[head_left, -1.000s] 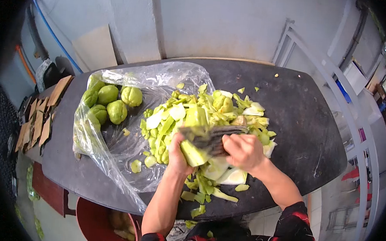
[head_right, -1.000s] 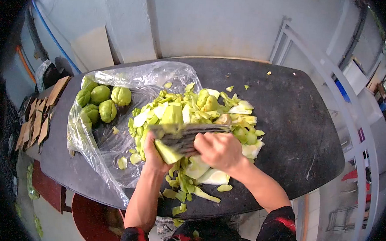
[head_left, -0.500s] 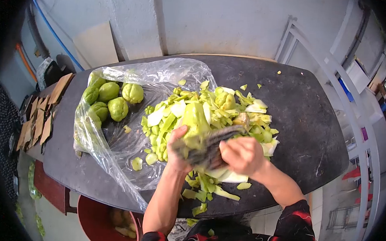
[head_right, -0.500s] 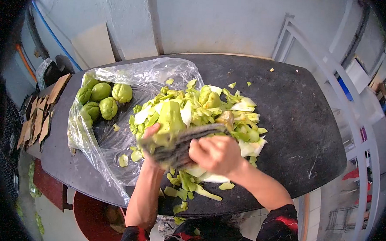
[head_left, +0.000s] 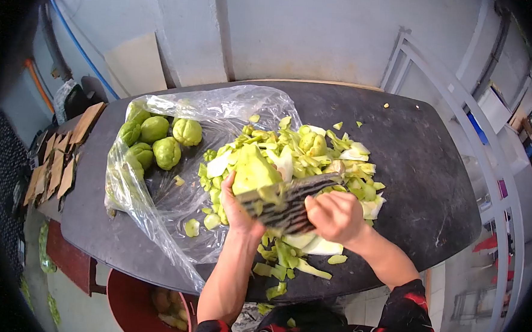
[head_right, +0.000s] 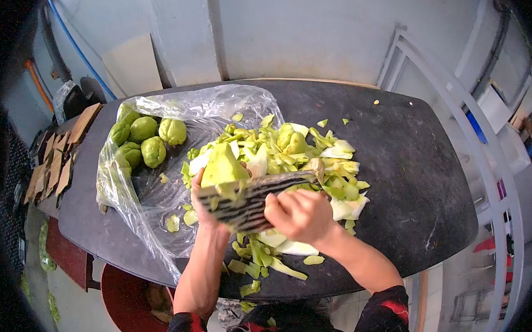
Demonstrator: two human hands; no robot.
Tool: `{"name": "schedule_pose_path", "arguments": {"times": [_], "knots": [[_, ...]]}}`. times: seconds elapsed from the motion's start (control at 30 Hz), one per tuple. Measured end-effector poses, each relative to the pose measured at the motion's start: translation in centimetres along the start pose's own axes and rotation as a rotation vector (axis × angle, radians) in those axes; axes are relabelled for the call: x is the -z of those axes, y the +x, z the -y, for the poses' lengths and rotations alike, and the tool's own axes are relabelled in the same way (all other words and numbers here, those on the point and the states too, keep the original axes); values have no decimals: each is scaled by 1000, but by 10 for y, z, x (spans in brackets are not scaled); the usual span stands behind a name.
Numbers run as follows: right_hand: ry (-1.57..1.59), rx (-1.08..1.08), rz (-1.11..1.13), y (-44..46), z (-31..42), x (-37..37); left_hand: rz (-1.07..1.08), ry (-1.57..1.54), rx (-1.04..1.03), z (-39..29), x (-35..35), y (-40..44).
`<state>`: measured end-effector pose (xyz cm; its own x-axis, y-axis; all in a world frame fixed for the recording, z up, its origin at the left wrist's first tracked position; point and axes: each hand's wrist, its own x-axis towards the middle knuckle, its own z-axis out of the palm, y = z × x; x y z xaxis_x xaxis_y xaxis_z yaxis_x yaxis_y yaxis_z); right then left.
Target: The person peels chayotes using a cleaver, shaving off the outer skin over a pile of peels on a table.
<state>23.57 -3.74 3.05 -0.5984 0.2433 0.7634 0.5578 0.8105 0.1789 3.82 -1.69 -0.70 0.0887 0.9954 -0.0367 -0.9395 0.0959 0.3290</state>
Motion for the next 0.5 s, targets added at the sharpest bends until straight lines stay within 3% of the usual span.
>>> {"name": "schedule_pose_path", "arguments": {"times": [0.1, 0.33, 0.4, 0.5], "knots": [[-37, 74, 1, 4, 14, 0, 169, -139, 65, 1, 16, 5], [-80, 70, -10, 3, 16, -3, 150, -163, 98, 8, 8, -1], [-34, -25, 38, -13, 1, -16, -79, -41, 35, 8, -13, -14], [13, -162, 90, -8, -12, -11, -68, -3, -32, 5, -15, -8]]}}
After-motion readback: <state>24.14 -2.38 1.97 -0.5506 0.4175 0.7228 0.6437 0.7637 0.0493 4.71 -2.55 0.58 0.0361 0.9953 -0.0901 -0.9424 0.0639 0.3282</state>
